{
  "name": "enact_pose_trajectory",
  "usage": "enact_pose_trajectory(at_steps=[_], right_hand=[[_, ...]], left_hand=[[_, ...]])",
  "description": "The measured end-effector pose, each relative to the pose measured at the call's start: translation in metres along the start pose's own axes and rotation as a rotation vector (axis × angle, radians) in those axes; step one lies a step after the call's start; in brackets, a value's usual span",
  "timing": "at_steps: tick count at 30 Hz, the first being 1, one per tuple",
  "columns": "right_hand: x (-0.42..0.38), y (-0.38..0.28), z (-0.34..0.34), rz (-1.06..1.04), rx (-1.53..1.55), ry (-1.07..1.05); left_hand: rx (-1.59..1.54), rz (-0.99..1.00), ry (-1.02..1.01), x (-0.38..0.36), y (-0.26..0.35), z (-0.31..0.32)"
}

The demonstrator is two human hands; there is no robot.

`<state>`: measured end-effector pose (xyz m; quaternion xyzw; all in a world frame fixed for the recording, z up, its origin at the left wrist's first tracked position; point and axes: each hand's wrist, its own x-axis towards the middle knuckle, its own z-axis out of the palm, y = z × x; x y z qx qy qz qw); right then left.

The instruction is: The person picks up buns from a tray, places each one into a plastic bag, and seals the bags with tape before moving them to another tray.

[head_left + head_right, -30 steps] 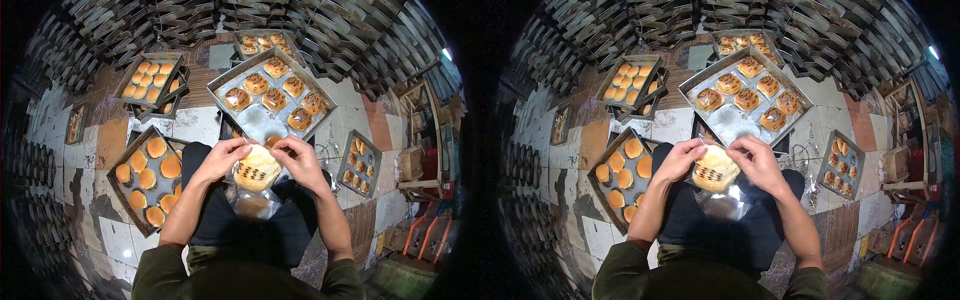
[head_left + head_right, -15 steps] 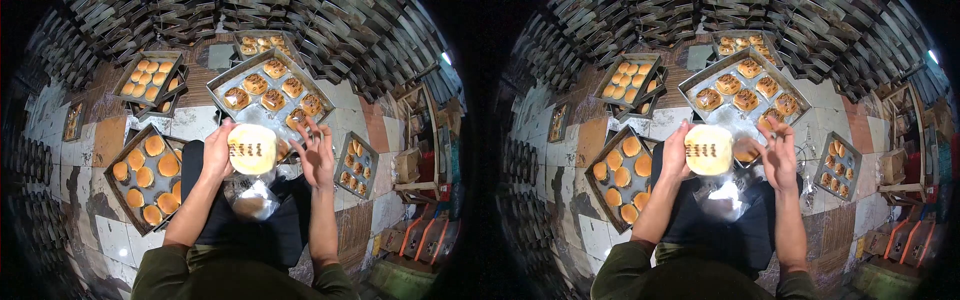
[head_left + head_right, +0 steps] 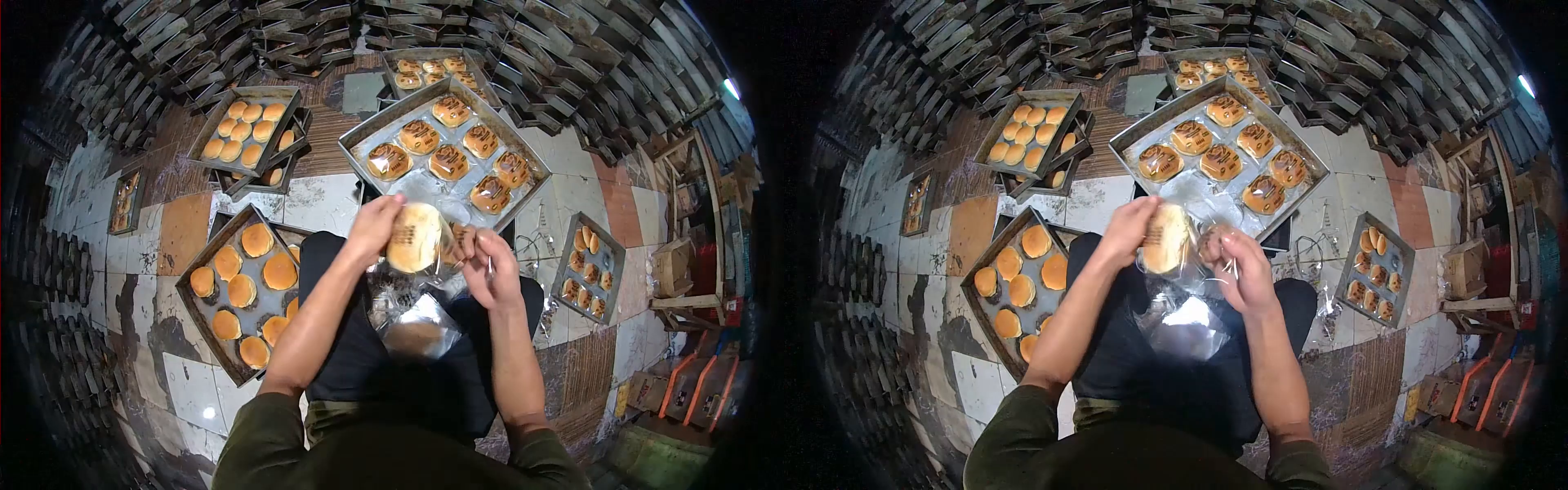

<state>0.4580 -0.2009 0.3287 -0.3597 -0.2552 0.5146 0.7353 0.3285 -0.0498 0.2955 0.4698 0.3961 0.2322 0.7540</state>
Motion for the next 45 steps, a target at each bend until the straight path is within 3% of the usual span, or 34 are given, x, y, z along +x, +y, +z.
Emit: enact_pose_trajectory(at_steps=[2,3,5,9,10,12,13,16,19,22,25,26,27,29,30,31,33,35,37,39,41,43,45], right_hand=[[0.010,0.005,-0.001,0.091,0.292,0.131],[0.012,0.007,0.001,0.088,0.292,0.132],[0.014,0.012,0.002,0.010,0.116,0.271],[0.015,0.021,-0.005,-0.010,-0.139,0.308],[0.016,0.020,-0.002,-0.033,-0.169,0.332],[0.015,0.021,-0.014,-0.038,-0.126,0.364],[0.014,0.021,-0.020,-0.044,-0.077,0.389],[0.004,0.016,-0.034,0.050,0.017,0.526],[-0.006,0.018,-0.061,0.117,0.136,0.672],[-0.021,0.019,-0.104,0.093,0.485,0.769],[-0.023,0.027,-0.125,0.231,0.561,0.801],[-0.027,0.027,-0.127,0.232,0.427,0.745],[-0.033,0.021,-0.130,0.233,0.430,0.745],[-0.044,-0.009,-0.117,0.333,0.019,0.742],[-0.055,-0.024,-0.122,0.227,-0.123,0.733],[-0.070,-0.039,-0.130,0.119,-0.265,0.720],[-0.092,-0.062,-0.139,-0.139,-0.313,1.035],[-0.131,-0.062,-0.187,-0.141,-0.391,1.128],[-0.185,-0.036,-0.249,-0.123,-0.490,1.163],[-0.233,0.008,-0.292,-0.066,-0.836,1.194],[-0.271,0.067,-0.319,-0.074,-0.631,1.263],[-0.290,0.106,-0.302,0.079,-0.606,1.297],[-0.343,0.183,-0.347,0.154,-0.661,1.300]], left_hand=[[0.108,0.055,0.174,0.008,-0.010,0.017],[0.109,0.056,0.171,0.008,-0.014,0.018],[0.223,0.154,0.113,-0.009,-0.012,0.026],[0.800,0.245,0.009,-0.020,0.006,0.044],[0.797,0.246,0.006,-0.013,0.003,0.043],[0.986,0.643,0.070,0.004,-0.011,0.037],[0.989,0.642,0.063,0.015,-0.010,0.035],[0.992,0.321,0.036,0.064,-0.006,0.020],[1.222,0.264,0.073,0.122,-0.032,-0.006],[1.434,0.162,0.170,0.135,-0.030,-0.019],[1.525,0.064,0.163,0.135,-0.019,-0.024],[1.579,0.025,0.151,0.134,-0.013,-0.023],[1.582,0.023,0.150,0.132,-0.008,-0.023],[1.581,0.202,0.114,0.129,0.001,-0.026],[1.468,0.244,0.035,0.132,0.007,-0.019],[1.313,0.419,-0.022,0.159,-0.012,-0.023],[1.346,0.543,0.002,0.163,-0.020,0.008],[1.635,0.536,-0.153,0.158,-0.028,0.028],[1.914,0.368,-0.305,0.159,-0.034,0.040],[1.923,0.396,-0.251,0.170,-0.051,0.036],[1.793,0.348,-0.173,0.172,-0.051,0.037],[1.838,0.272,-0.181,0.164,-0.035,0.037],[1.591,-0.145,-0.280,0.183,-0.017,0.025]])
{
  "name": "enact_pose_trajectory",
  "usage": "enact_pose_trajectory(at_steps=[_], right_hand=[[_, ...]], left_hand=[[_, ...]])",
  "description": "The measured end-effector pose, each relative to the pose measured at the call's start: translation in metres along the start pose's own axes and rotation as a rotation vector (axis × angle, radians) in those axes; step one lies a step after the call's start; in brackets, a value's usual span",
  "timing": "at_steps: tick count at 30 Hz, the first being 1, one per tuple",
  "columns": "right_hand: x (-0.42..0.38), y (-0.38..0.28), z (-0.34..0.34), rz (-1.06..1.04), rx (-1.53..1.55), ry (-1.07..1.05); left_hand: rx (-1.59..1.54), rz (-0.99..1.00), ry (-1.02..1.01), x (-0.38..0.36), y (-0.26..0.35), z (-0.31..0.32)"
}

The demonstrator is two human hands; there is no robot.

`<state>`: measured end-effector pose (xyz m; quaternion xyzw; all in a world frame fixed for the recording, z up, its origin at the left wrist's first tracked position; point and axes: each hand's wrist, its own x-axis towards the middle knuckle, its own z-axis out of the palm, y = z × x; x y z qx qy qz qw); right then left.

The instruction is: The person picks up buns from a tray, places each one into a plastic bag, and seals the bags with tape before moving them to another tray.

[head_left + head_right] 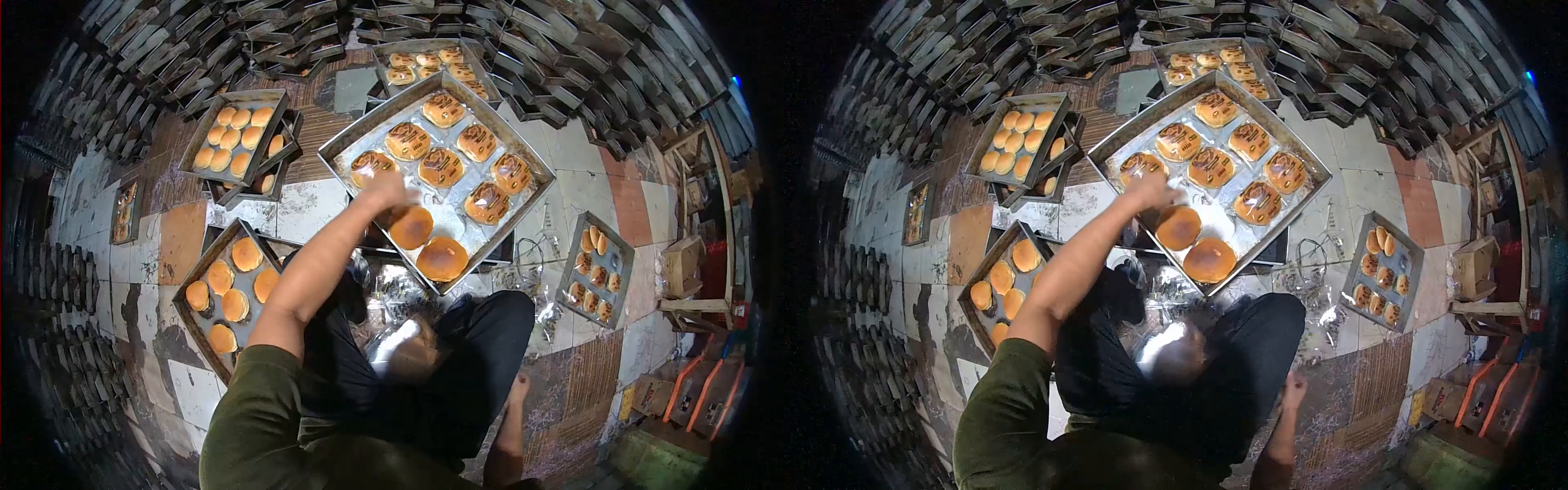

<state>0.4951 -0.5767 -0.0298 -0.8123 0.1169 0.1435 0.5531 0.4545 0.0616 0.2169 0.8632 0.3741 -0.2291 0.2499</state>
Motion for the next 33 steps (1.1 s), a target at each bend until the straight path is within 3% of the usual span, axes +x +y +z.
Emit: enact_pose_trajectory(at_steps=[2,3,4,6,7,9,11,12,13,14,15,18,19,20,21,23,25,28,30,32,33], right_hand=[[-0.033,-0.010,-0.005,0.109,-0.085,-0.249],[-0.046,-0.013,-0.011,0.142,-0.113,-0.331],[-0.055,-0.014,-0.021,0.370,-0.195,-0.515],[-0.055,-0.019,-0.032,0.597,-0.278,-0.701],[-0.043,-0.026,-0.035,0.374,-0.603,-0.741],[-0.037,-0.071,-0.022,0.000,-0.867,-0.563],[-0.022,-0.139,-0.001,-0.202,-0.690,-0.281],[-0.018,-0.191,0.009,-0.215,-0.570,-0.363],[-0.024,-0.239,0.025,-0.289,-0.566,-0.266],[-0.044,-0.299,0.044,-0.214,-0.347,-0.305],[-0.056,-0.334,0.062,-0.267,-0.119,-0.327],[-0.104,-0.415,0.126,-0.539,-0.013,-0.567],[-0.119,-0.428,0.145,-0.629,0.023,-0.688],[-0.131,-0.436,0.165,-0.601,0.119,-0.810],[-0.143,-0.442,0.181,-0.629,0.116,-0.909],[-0.164,-0.455,0.198,-0.792,-0.044,-1.109],[-0.179,-0.449,0.207,-0.631,-0.025,-1.216],[-0.195,-0.444,0.211,-0.666,-0.084,-1.190],[-0.201,-0.442,0.212,-0.720,-0.117,-1.156],[-0.204,-0.439,0.214,-0.807,-0.146,-1.076],[-0.208,-0.442,0.215,-0.906,-0.161,-1.051]], left_hand=[[-0.144,-0.055,-0.003,0.010,-0.026,-0.016],[-0.074,-0.061,0.244,0.013,-0.036,-0.015],[-0.005,-0.067,0.489,0.014,-0.040,-0.014],[0.130,-0.008,0.459,0.009,-0.040,-0.001],[0.266,0.051,0.432,0.007,-0.040,0.003],[0.130,0.023,0.492,0.021,-0.043,0.010],[0.045,-0.003,0.542,0.020,-0.044,0.009],[-0.133,0.121,0.639,0.014,-0.049,0.008],[-0.308,0.246,0.739,0.007,-0.051,0.001],[-0.451,0.343,0.766,-0.020,-0.041,-0.005],[-0.904,0.404,0.450,-0.051,-0.030,-0.008],[-1.997,0.666,-0.263,-0.148,-0.003,0.018],[-2.079,0.773,-0.393,-0.158,-0.001,0.036],[-2.155,0.750,-0.650,-0.176,-0.002,0.051],[-2.233,0.786,-0.699,-0.192,0.000,0.065],[-2.273,0.776,-0.737,-0.221,0.001,0.083],[-2.322,0.797,-0.787,-0.241,0.000,0.092],[-2.277,0.850,-0.579,-0.256,-0.009,0.096],[-2.176,0.829,-0.302,-0.262,-0.015,0.087],[-2.072,0.602,-0.187,-0.262,-0.027,0.075],[-1.735,0.544,-0.090,-0.261,-0.030,0.069]])
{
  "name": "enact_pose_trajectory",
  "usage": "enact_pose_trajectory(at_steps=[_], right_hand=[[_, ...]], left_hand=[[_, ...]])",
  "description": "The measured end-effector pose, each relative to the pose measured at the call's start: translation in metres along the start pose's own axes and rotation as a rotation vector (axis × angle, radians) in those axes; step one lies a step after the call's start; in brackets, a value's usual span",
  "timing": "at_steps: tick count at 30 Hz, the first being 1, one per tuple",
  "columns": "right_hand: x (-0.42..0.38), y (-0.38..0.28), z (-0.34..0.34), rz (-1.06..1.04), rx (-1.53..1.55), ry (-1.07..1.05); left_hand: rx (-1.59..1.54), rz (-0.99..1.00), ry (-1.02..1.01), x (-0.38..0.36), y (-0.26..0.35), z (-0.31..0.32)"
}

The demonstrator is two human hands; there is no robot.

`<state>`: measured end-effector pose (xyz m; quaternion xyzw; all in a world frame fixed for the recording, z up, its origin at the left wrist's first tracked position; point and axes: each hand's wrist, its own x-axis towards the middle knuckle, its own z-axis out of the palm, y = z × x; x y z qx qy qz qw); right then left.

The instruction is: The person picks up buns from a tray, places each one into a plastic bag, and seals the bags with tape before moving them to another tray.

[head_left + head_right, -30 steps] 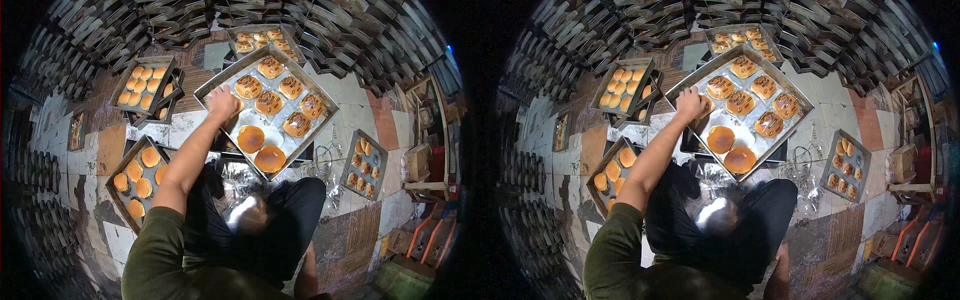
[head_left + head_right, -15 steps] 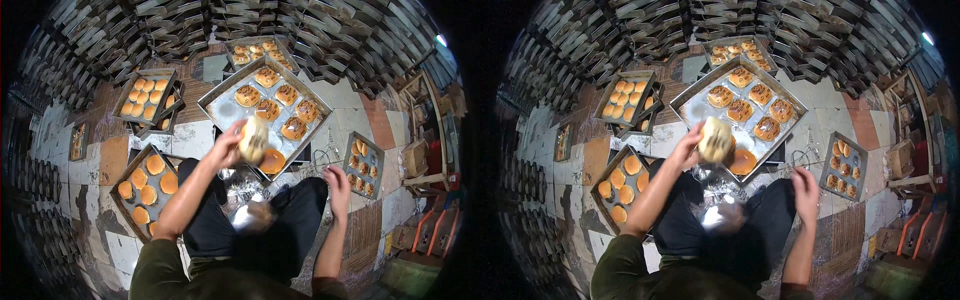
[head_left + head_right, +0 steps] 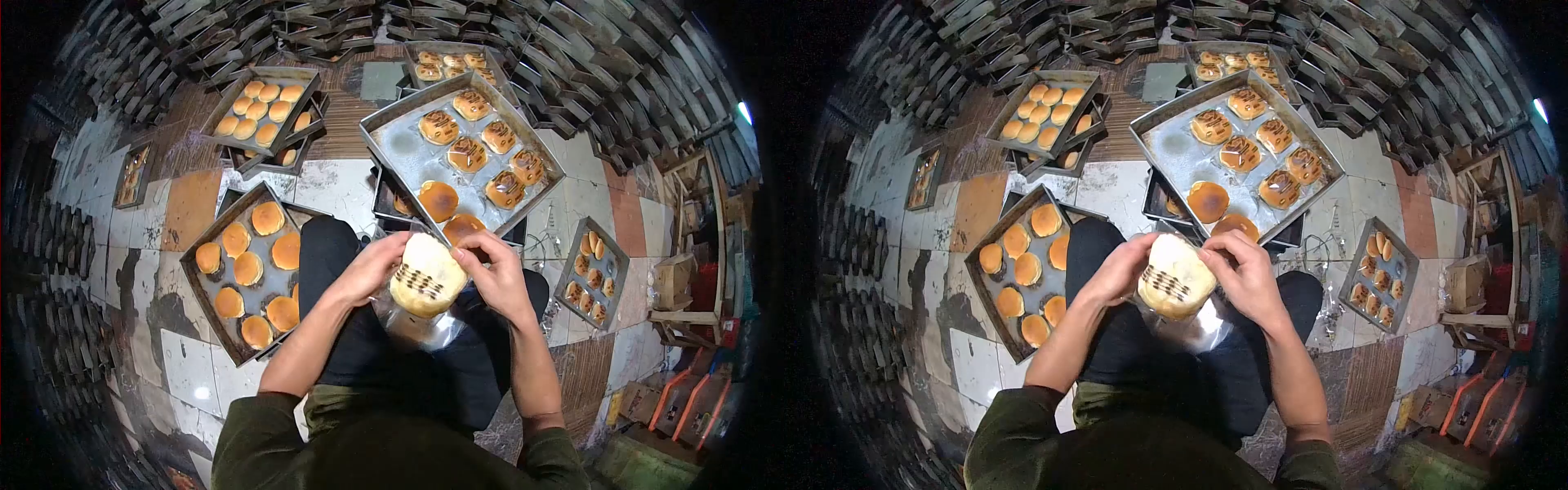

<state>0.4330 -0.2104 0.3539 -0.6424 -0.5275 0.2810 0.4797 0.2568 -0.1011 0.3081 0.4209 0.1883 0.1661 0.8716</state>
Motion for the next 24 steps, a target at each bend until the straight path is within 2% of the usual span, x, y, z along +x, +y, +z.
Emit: enact_pose_trajectory(at_steps=[1,3,7,9,10,11,12,13,14,15,17,19,20,21,23,24], right_hand=[[0.001,-0.006,0.000,0.004,-0.001,-0.007],[0.004,-0.015,-0.001,-0.056,-0.248,-0.042],[0.006,-0.014,-0.006,-0.123,-0.297,-0.105],[0.006,-0.013,-0.003,-0.212,-0.378,-0.101],[0.005,-0.013,-0.004,-0.121,-0.296,-0.141],[0.005,-0.008,-0.003,-0.120,-0.296,-0.141],[0.003,0.003,-0.002,-0.147,0.093,-0.059],[0.002,0.011,-0.001,-0.172,0.481,0.023],[0.004,0.016,-0.001,-0.248,0.608,0.078],[-0.003,0.016,0.005,-0.117,0.975,0.273],[-0.007,0.018,0.011,0.115,0.811,0.504],[-0.026,0.051,0.029,0.207,0.551,0.420],[-0.026,0.036,0.046,0.194,0.394,0.419],[-0.024,0.018,0.053,0.192,0.049,0.347],[-0.014,0.025,0.060,0.277,0.127,0.399],[-0.014,0.025,0.057,0.275,0.129,0.405]], left_hand=[[0.347,-0.036,0.029,0.001,0.004,-0.001],[0.305,-0.028,0.042,0.006,0.012,0.004],[0.310,-0.006,0.038,0.014,0.008,0.001],[0.268,-0.060,0.050,0.018,-0.001,-0.001],[0.188,-0.039,0.129,0.020,-0.006,-0.001],[0.111,-0.016,0.207,0.022,-0.009,0.000],[-0.045,-0.011,0.291,0.024,-0.009,0.000],[-0.047,-0.010,0.291,0.023,-0.007,0.001],[-0.176,0.051,0.377,0.023,-0.002,0.002],[-0.306,0.116,0.464,0.023,0.001,0.002],[-0.363,0.171,0.471,0.021,-0.003,0.002],[-0.153,0.378,0.699,0.023,-0.011,0.013],[-0.071,0.381,0.757,0.023,-0.015,0.017],[-0.071,0.380,0.757,0.024,-0.016,0.020],[-0.042,0.497,0.711,0.022,-0.016,0.027],[-0.052,0.482,0.691,0.023,-0.020,0.019]])
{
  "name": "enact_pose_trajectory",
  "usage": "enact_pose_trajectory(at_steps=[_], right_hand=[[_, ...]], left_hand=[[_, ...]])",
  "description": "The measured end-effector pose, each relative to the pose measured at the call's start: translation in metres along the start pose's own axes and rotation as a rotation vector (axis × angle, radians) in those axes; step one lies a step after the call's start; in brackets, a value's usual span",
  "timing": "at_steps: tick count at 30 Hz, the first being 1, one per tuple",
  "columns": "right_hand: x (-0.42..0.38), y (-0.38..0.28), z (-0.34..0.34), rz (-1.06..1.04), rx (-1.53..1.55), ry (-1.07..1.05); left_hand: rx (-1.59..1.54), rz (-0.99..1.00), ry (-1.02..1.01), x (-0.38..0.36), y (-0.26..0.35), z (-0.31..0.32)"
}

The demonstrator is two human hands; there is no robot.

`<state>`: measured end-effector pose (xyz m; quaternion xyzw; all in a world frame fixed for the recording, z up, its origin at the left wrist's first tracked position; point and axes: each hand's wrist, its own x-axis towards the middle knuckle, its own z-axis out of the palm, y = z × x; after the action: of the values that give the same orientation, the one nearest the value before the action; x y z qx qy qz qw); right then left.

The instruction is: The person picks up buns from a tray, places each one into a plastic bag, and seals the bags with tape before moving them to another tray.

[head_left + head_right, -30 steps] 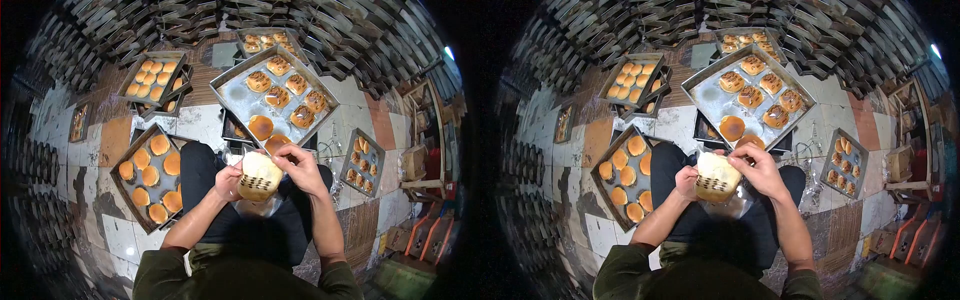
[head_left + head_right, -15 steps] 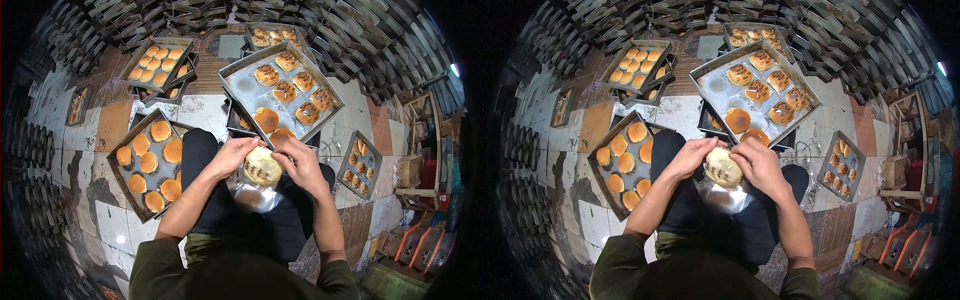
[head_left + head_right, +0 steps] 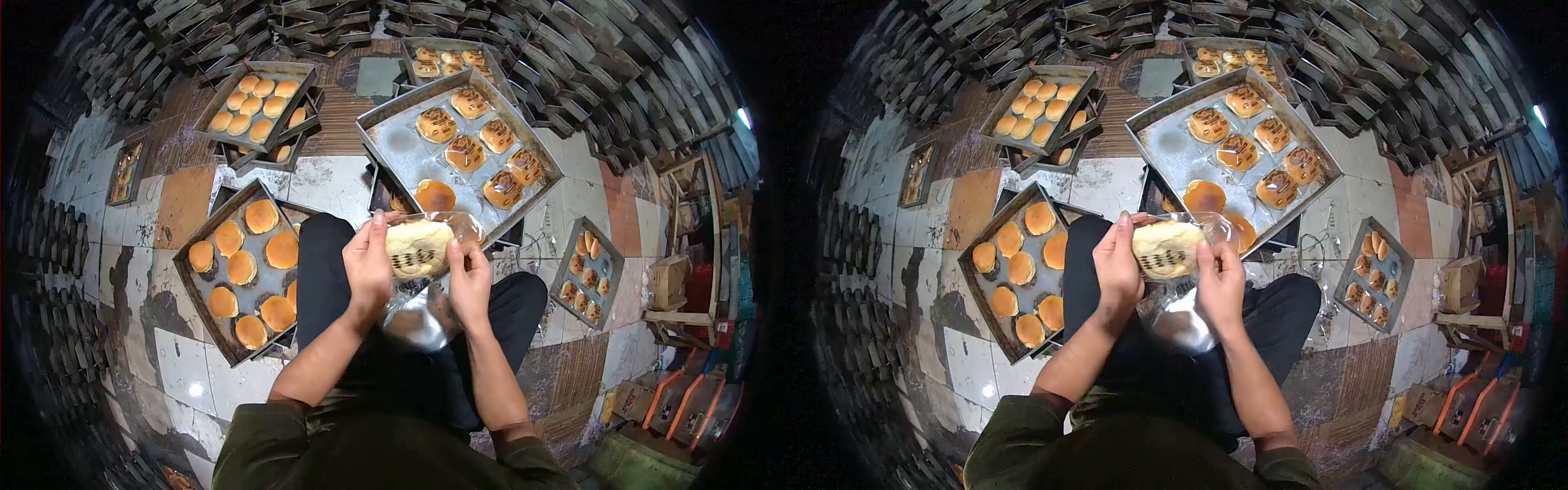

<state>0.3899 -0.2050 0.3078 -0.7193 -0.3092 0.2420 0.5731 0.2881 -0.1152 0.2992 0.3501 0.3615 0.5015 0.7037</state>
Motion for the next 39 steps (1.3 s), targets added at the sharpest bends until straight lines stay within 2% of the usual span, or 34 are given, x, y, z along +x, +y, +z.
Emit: enact_pose_trajectory(at_steps=[1,3,4,5,7,9,10,11,13,15,16,17,18,19,21,23,26,27,30,31,33,35,37,38,39], right_hand=[[0.001,-0.003,-0.006,0.044,0.134,-0.139],[0.004,-0.009,-0.022,0.062,0.340,-0.443],[0.006,-0.010,-0.027,0.115,0.552,-0.486],[0.010,-0.011,-0.031,0.165,0.764,-0.526],[0.022,-0.012,-0.031,0.166,0.811,-0.505],[0.033,-0.004,-0.026,0.220,1.079,-0.392],[0.036,-0.003,-0.025,0.211,1.105,-0.380],[0.037,-0.004,-0.023,0.206,1.106,-0.377],[0.038,-0.007,-0.018,0.185,0.879,-0.260],[0.041,-0.006,-0.016,0.220,0.800,-0.278],[0.045,-0.001,-0.015,0.182,0.690,-0.282],[0.048,0.005,-0.015,0.144,0.578,-0.284],[0.051,0.009,-0.014,0.148,0.590,-0.239],[0.055,0.010,-0.015,0.148,0.590,-0.240],[0.063,0.014,-0.019,0.175,0.750,-0.191],[0.068,0.021,-0.022,0.219,0.783,-0.174],[0.075,0.041,-0.022,0.503,0.884,0.036],[0.076,0.049,-0.028,0.504,0.881,0.038],[0.078,0.086,-0.055,0.602,1.136,0.017],[0.076,0.089,-0.058,0.601,1.138,0.016],[0.072,0.094,-0.062,0.654,1.132,0.035],[0.066,0.107,-0.082,0.674,1.161,0.043],[0.056,0.108,-0.113,0.673,1.059,0.027],[0.049,0.102,-0.129,0.613,0.905,0.073],[0.041,0.092,-0.148,0.550,0.750,0.115]], left_hand=[[0.001,0.002,-0.003,0.006,0.004,-0.003],[-0.091,-0.299,-0.119,0.027,0.016,-0.008],[-0.031,-0.409,-0.196,0.043,0.013,-0.012],[-0.029,-0.409,-0.195,0.051,0.003,-0.013],[0.419,-0.278,-0.319,0.062,-0.022,-0.007],[0.507,-0.021,-0.146,0.054,-0.044,-0.003],[0.515,-0.102,-0.145,0.045,-0.032,0.001],[0.523,-0.182,-0.144,0.032,-0.016,0.007],[0.646,0.086,-0.312,0.009,-0.008,0.017],[0.849,-0.044,-0.332,0.017,0.004,0.027],[0.850,-0.043,-0.333,0.027,0.004,0.028],[1.036,0.028,-0.429,0.038,0.004,0.028],[1.220,0.101,-0.524,0.049,0.002,0.029],[1.220,0.101,-0.523,0.059,-0.003,0.029],[1.279,0.370,-0.504,0.082,-0.016,0.026],[1.352,0.362,-0.499,0.120,-0.022,0.029],[1.657,0.260,-0.507,0.186,-0.046,0.027],[1.775,0.247,-0.471,0.204,-0.049,0.023],[1.945,0.191,-0.405,0.235,-0.045,0.020],[1.947,0.193,-0.405,0.245,-0.048,0.017],[1.880,0.203,-0.260,0.262,-0.058,0.008],[1.913,0.272,-0.249,0.272,-0.054,0.005],[1.495,-0.126,-0.488,0.302,-0.042,-0.005],[1.559,0.154,-0.205,0.309,-0.056,-0.017],[1.562,0.151,-0.199,0.304,-0.057,-0.013]])
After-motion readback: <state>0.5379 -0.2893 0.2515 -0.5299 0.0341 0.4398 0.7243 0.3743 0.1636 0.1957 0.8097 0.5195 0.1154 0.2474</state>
